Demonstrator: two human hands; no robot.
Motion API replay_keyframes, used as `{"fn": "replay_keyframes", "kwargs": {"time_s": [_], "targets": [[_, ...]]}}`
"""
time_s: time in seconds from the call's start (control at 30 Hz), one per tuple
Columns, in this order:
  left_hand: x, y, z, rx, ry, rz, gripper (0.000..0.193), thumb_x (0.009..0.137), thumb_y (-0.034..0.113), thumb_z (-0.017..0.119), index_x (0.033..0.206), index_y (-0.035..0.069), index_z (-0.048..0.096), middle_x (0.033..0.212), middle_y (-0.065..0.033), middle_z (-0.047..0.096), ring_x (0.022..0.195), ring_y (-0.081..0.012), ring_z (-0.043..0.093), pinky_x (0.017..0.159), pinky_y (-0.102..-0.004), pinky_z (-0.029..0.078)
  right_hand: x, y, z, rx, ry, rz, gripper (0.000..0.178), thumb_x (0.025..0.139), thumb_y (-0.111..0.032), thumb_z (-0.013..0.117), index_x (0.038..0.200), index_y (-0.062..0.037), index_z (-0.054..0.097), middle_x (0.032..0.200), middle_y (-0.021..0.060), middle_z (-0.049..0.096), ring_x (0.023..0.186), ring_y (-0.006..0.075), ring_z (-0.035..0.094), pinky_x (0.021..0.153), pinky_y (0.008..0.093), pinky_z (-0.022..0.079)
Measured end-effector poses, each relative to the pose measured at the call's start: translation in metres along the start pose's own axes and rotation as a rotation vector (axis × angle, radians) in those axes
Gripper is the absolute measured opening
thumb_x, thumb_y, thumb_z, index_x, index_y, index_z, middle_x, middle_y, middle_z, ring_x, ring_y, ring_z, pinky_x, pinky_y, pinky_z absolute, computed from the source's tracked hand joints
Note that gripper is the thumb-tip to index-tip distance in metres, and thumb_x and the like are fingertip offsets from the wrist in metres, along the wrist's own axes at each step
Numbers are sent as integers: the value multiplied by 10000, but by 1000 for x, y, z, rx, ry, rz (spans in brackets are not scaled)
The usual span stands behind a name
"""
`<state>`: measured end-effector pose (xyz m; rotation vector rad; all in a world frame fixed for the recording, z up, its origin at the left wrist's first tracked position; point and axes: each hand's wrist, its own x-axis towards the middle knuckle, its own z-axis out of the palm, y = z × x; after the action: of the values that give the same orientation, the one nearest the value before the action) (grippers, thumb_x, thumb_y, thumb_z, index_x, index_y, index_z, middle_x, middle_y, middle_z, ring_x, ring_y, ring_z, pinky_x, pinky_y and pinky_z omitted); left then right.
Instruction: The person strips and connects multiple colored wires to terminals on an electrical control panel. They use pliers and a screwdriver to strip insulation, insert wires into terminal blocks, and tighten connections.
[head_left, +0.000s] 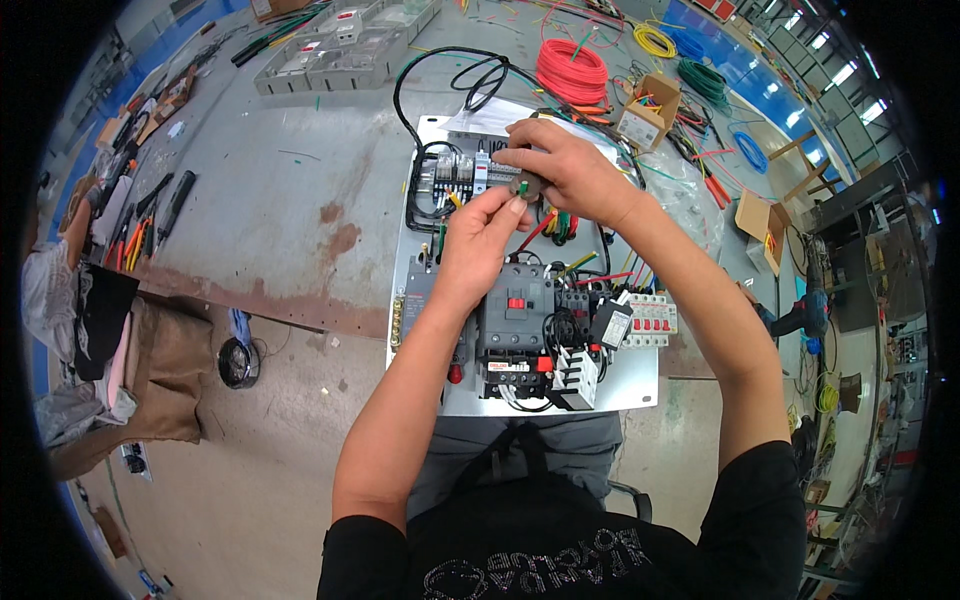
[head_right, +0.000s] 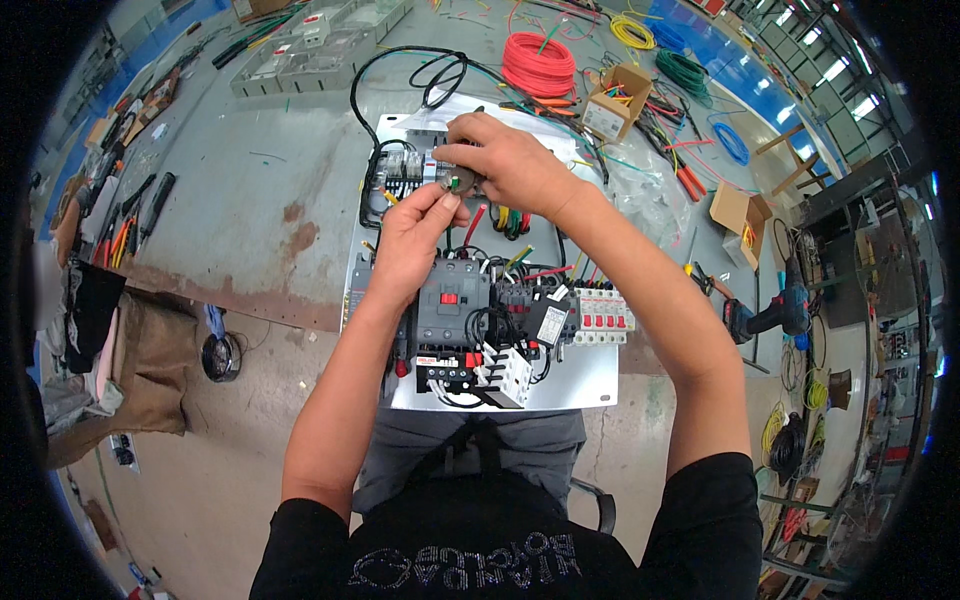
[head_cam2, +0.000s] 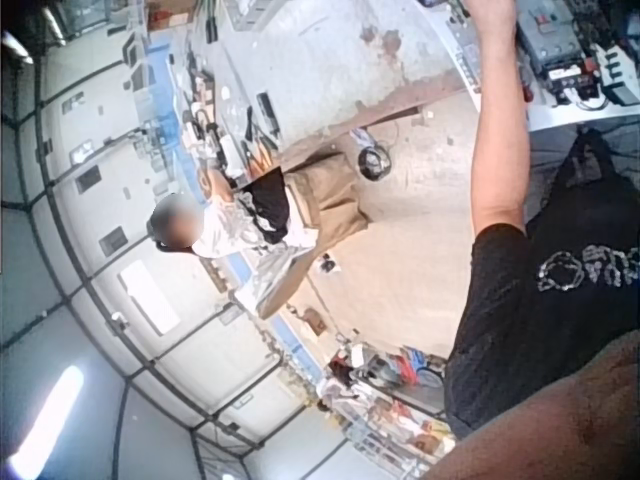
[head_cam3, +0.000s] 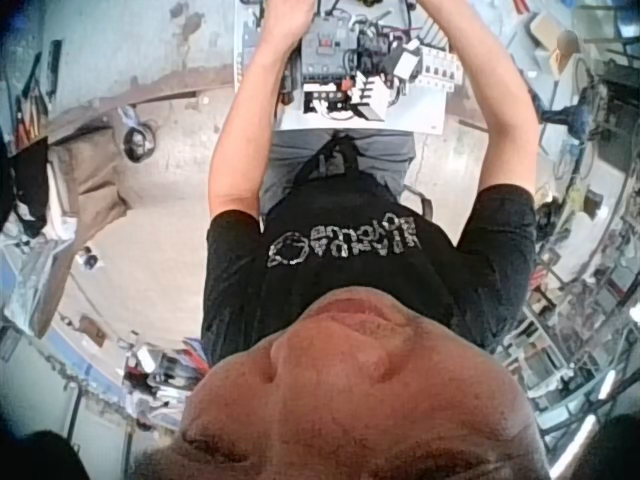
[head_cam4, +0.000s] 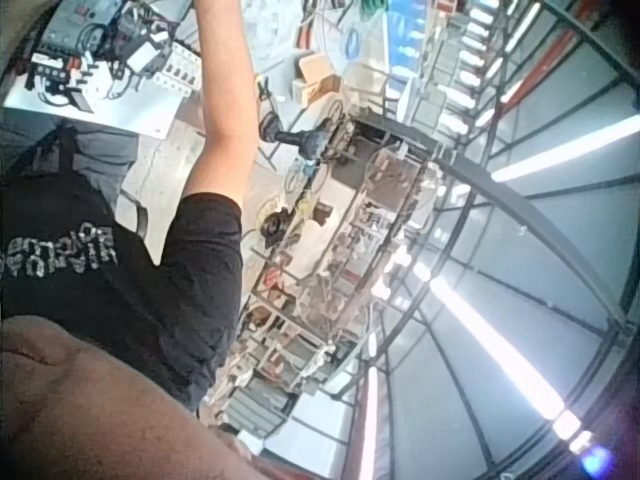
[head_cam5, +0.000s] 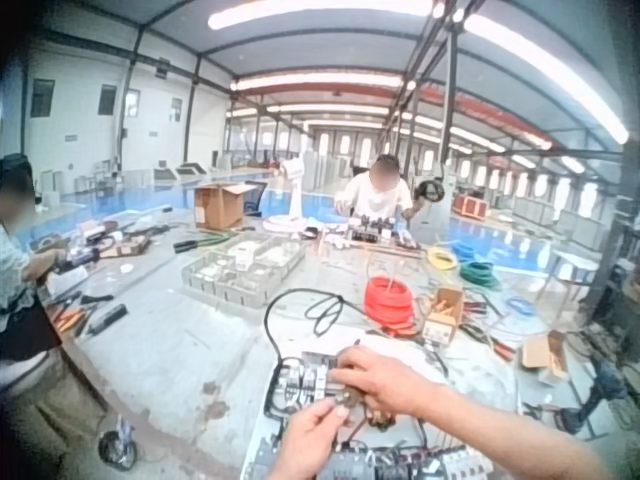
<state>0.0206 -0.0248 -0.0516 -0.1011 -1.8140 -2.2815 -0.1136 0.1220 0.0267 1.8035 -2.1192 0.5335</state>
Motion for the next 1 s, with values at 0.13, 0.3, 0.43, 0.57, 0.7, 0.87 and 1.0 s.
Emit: {"fn": "replay_keyframes", "kwargs": {"time_s": [0.13, 0.3, 0.43, 0.57, 0.7, 0.87, 1.0], "targets": [[-1, 1, 1, -9, 9, -7, 244, 1069, 187, 587, 1160, -12, 695, 971, -18, 696, 928, -110, 633, 887, -282, 509, 0, -1, -1, 0, -9, 3, 508, 723, 35, 733, 1208, -111, 696, 1196, 97, 638, 1125, 332, 630, 899, 426, 560], [1, 3, 4, -16, 22, -33, 220, 1066, 198, 593, 1086, 4, 693, 952, -13, 689, 907, -104, 622, 877, -278, 503, -4, 5, 0, 22, -21, 2, 584, 704, 106, 699, 1248, -108, 693, 1218, 133, 639, 1127, 352, 639, 911, 417, 549], [4, 0, 1, -60, 84, -59, 206, 1062, 196, 594, 1018, 16, 685, 901, -13, 684, 864, -99, 622, 843, -270, 504, 1, 4, 5, -65, -98, 99, 504, 745, 40, 684, 1229, -99, 695, 1123, 118, 639, 1081, 355, 641, 898, 440, 538], [7, 2, 0, -155, 111, -100, 228, 1077, 203, 589, 1130, 10, 697, 933, -4, 685, 856, -90, 622, 824, -253, 507, 2, -4, 10, -109, -110, 190, 430, 778, 18, 678, 1194, -85, 705, 1058, 116, 628, 1070, 341, 642, 871, 455, 529], [8, 2, 1, -137, 97, -106, 249, 1078, 218, 591, 1162, 8, 696, 943, -1, 686, 869, -88, 624, 827, -255, 509, 1, 1, 10, -122, -112, 201, 444, 784, 35, 665, 1208, -88, 714, 1099, 104, 643, 1090, 330, 645, 914, 441, 527], [7, 5, 2, -103, 93, -113, 252, 1077, 220, 594, 1173, 12, 698, 941, 7, 684, 869, -81, 619, 818, -242, 494, -1, 4, 12, -135, -100, 178, 493, 781, 46, 663, 1249, -100, 712, 1138, 94, 652, 1113, 320, 645, 943, 432, 533], [7, 3, 2, -107, 85, -107, 251, 1078, 217, 593, 1182, 15, 699, 944, 11, 682, 877, -77, 617, 818, -238, 488, -2, 6, 11, -118, -72, 145, 499, 780, 43, 674, 1253, -110, 713, 1146, 89, 650, 1114, 320, 645, 934, 436, 539]]}}
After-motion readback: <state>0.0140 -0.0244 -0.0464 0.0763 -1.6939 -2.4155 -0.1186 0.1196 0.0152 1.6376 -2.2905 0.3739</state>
